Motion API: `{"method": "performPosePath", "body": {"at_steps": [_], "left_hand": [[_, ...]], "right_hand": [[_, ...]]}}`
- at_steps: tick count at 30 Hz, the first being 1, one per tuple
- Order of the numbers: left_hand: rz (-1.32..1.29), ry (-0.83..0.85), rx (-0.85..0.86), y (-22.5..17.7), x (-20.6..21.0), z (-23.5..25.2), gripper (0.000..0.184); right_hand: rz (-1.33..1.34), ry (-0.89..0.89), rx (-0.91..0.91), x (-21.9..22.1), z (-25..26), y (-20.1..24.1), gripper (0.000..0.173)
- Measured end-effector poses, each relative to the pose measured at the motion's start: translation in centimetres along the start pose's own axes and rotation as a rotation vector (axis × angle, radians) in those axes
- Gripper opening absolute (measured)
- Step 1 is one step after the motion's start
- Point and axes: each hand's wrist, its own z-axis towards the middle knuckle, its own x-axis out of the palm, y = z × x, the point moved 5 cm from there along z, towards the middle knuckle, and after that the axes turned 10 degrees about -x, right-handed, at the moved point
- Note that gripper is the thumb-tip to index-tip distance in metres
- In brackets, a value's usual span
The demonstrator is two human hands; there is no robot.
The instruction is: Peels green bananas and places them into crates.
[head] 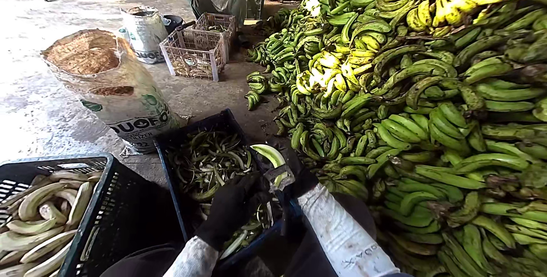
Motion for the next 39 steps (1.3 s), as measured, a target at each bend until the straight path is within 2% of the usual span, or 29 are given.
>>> {"method": "performPosePath", "body": {"at_steps": [2, 3, 6, 9, 11, 13, 15, 16, 20, 22, 24, 26, 28, 31, 34, 37, 39], "left_hand": [[0.01, -0.096, -0.108, 0.7, 0.0, 0.7, 0.053], [-0.007, -0.135, -0.182, 1.2, -0.4, 1.1, 0.051], [-0.164, -0.309, -0.306, 3.4, -2.3, 1.6, 0.048], [-0.331, -0.454, -0.301, 4.4, -4.2, 0.9, 0.048], [-0.343, -0.484, -0.269, 4.9, -5.1, 0.6, 0.051], [-0.112, -0.336, -0.376, 6.0, -5.6, 0.4, 0.047], [0.173, -0.038, -0.618, 7.4, -5.9, -0.2, 0.042], [0.237, 0.043, -0.693, 8.0, -6.1, -0.7, 0.042], [0.288, -0.012, -0.818, 9.8, -7.9, -2.4, 0.047], [0.334, 0.095, -0.873, 11.0, -7.5, -3.1, 0.046], [0.363, 0.315, -0.884, 11.6, -5.7, -4.7, 0.044], [0.342, 0.54, -0.856, 11.0, -3.6, -6.7, 0.042], [0.291, 0.655, -0.748, 10.0, -1.4, -7.9, 0.039], [0.217, 0.707, -0.591, 8.2, 0.5, -8.3, 0.032], [0.049, 0.714, -0.625, 5.9, -1.1, -9.3, 0.036], [-0.029, 0.649, -0.647, 6.5, -1.1, -8.8, 0.034], [-0.008, 0.62, -0.634, 7.6, -0.5, -7.9, 0.031]], "right_hand": [[-0.01, 0.075, -0.117, 0.0, 0.1, -0.8, 0.027], [-0.015, 0.074, -0.119, -0.2, 0.2, -1.2, 0.03], [0.086, 0.011, 0.0, 0.2, 0.2, -1.8, 0.04], [0.111, -0.048, 0.016, -0.1, 0.1, -1.3, 0.043], [0.063, -0.102, 0.002, -0.8, 0.3, -0.9, 0.045], [-0.018, -0.17, -0.028, -1.2, 0.3, -0.7, 0.042], [-0.125, -0.264, -0.035, -1.3, 0.2, -1.0, 0.038], [-0.168, -0.313, -0.033, -1.5, 0.3, -1.4, 0.036], [-0.396, -0.372, -0.117, -1.2, 1.1, -4.5, 0.031], [-0.573, -0.305, -0.131, -1.2, 2.2, -7.0, 0.034], [-0.68, -0.242, -0.095, 0.5, 3.7, -10.3, 0.04], [-0.627, -0.232, 0.001, 4.7, 5.0, -14.1, 0.039], [-0.54, -0.145, 0.104, 10.8, 5.6, -17.4, 0.039], [-0.398, 0.063, 0.148, 20.5, 6.8, -21.4, 0.031], [-0.386, 0.362, 0.168, 27.8, 7.2, -23.1, 0.029], [-0.526, 0.659, 0.227, 29.0, 8.3, -23.8, 0.039], [-0.74, 0.655, 0.222, 28.3, 9.0, -22.8, 0.044]]}}
